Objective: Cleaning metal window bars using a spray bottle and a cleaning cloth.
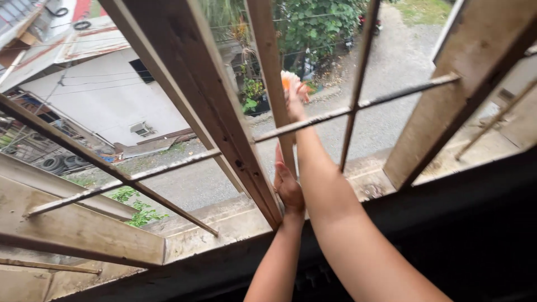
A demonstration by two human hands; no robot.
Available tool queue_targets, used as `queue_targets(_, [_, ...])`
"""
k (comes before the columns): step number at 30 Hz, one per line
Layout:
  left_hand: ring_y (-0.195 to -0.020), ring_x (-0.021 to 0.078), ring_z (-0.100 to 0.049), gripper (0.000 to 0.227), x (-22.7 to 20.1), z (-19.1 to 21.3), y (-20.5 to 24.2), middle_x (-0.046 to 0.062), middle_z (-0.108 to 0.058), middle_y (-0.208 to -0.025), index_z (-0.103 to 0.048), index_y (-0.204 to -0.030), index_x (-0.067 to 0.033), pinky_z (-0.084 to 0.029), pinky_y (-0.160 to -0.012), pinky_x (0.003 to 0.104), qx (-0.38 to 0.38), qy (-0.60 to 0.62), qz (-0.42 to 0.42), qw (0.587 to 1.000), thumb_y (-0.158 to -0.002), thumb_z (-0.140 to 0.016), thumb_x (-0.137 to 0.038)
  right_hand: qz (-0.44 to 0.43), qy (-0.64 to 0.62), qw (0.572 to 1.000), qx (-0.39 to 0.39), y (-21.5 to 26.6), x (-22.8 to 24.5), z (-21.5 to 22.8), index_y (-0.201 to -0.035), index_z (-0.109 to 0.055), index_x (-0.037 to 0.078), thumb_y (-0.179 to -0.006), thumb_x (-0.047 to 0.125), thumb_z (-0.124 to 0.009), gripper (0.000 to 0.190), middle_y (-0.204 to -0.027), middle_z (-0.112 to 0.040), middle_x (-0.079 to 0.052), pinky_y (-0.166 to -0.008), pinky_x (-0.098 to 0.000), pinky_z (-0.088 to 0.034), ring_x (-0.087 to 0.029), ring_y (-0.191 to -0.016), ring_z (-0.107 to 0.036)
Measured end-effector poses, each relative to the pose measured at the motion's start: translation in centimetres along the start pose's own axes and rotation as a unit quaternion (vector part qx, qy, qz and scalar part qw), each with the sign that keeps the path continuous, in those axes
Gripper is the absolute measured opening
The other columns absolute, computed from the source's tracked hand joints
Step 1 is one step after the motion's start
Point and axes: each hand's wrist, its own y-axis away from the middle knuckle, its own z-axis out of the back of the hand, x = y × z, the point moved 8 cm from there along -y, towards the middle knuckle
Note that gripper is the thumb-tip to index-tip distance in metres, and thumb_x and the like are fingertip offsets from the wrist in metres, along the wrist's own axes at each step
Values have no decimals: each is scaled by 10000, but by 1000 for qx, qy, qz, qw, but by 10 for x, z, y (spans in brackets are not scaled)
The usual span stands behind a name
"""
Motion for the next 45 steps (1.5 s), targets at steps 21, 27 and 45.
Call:
queue_targets(21, [-1489, 256, -349, 544, -1, -6, -1, 170, -391, -1616, -358, -1579, -6, -238, -1252, 441, 5, 39, 18, 999, -1136, -250, -303, -20, -32, 999, 16, 204, 184, -156, -740, -411, 158, -920, 49, -554, 254, -782, -385, 40, -728, -247, -398, -129, -743, -439])
queue_targets(27, [-1505, 265, -321, 523, 15, 0, -1, 177, -378, -1627, -504, -1499, -30, -235, -1248, 443, 2, 10, 14, 1000, -1132, -287, -331, -121, -14, 991, 57, 143, 177, -181, -606, -494, 208, -927, 395, -617, 390, -486, -555, -3, -304, -207, -351, -99, -350, -489])
queue_targets(45, [-1552, 209, -279, 637, 1, -3, 3, 107, -356, -1645, -376, -1554, -45, -233, -1274, 342, 18, -40, 47, 998, -1077, -244, -446, -95, 56, 993, 35, 122, 91, -80, -1451, -531, 144, -948, 410, -572, 570, -1271, -675, -28, -1045, -299, -473, -143, -1209, -616])
